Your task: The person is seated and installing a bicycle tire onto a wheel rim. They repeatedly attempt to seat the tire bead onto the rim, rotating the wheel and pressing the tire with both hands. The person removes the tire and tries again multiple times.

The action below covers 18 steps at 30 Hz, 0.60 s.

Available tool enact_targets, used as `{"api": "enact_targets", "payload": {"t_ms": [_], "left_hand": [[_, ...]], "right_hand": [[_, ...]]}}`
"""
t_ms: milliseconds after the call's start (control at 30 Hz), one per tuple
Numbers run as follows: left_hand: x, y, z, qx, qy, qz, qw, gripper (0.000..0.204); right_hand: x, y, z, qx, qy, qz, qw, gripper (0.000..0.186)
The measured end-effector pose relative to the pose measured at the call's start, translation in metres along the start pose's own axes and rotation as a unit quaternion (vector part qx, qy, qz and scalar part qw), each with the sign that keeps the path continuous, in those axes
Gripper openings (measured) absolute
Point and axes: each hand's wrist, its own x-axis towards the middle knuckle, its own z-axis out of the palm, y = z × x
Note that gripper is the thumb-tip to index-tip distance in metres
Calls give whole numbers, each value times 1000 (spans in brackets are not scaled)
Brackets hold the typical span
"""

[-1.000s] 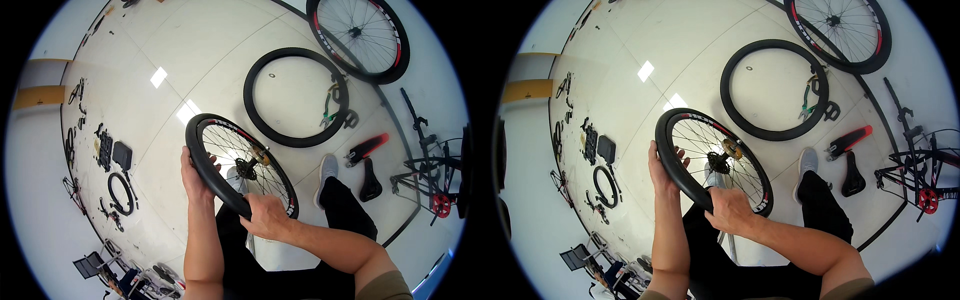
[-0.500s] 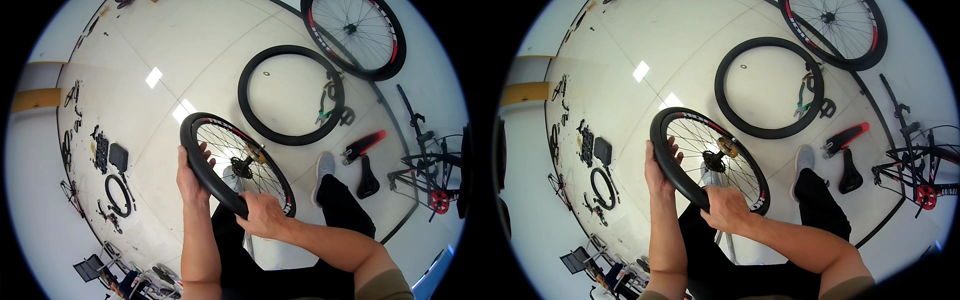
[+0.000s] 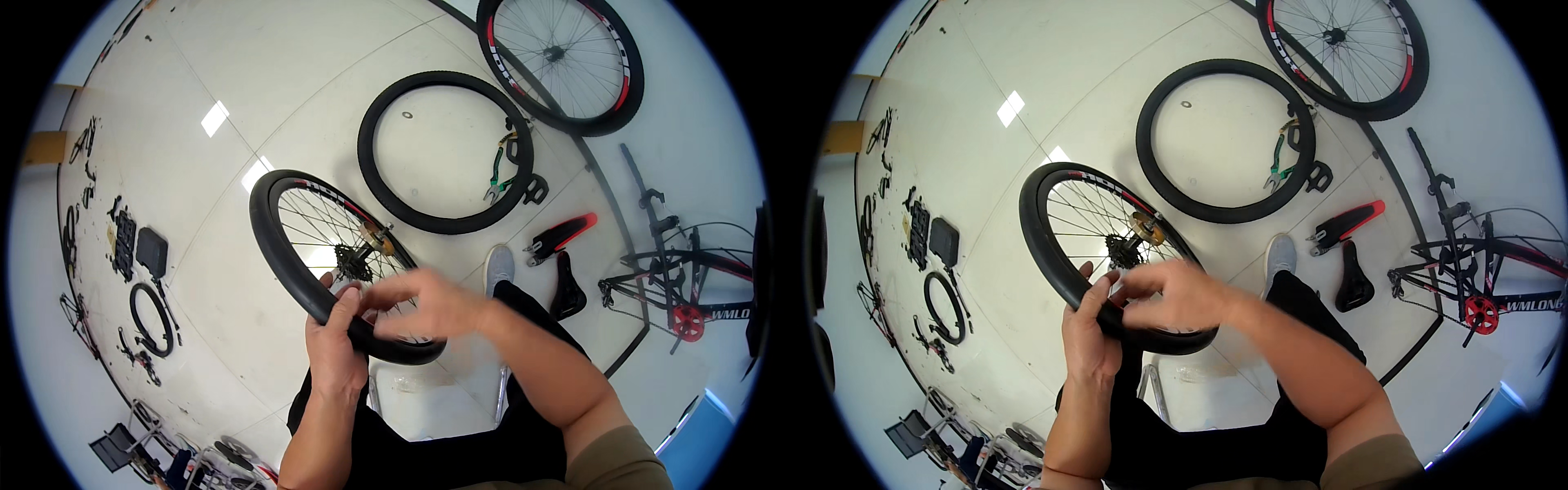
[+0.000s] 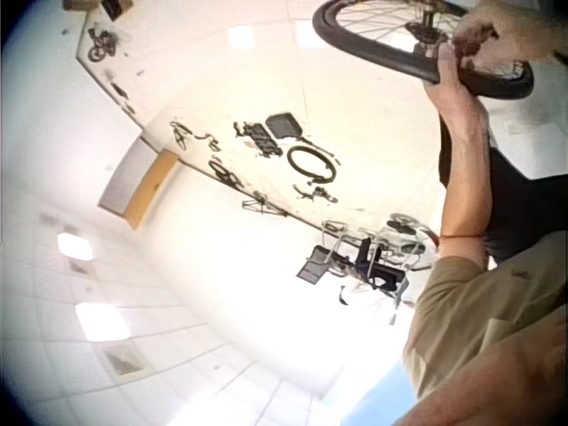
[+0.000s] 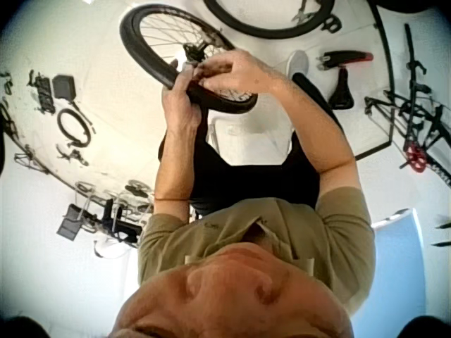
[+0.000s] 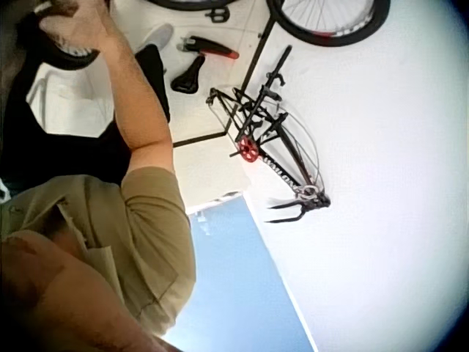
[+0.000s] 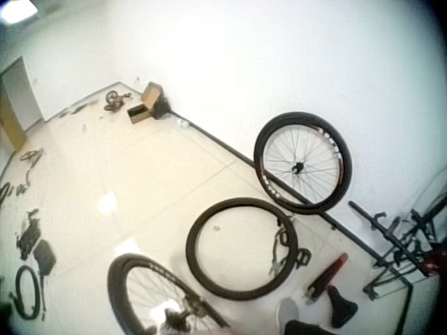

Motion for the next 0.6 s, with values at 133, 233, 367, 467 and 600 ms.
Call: {"api": "enact_targets", "payload": {"t_ms": [133,233,367,467,600], "left_hand": [[4,-5,3,-4,-24,17,1000,71],[3,3,17,16,-23,24,999,72],[1,4,16,18,-18,12,1000,75],[-4,1,20,24,9,21,999,70],[-6,-1,16,13,2,22,1000,68]], "right_hand": [[25,65,-62,116,440,211,865,37],[20,179,-108,-279,398,233,842,44],[21,239,-116,-467,246,241,815,56],[31,267,-129,-558,206,210,776,51],[47,283,-144,-625,169,233,725,36]]}}
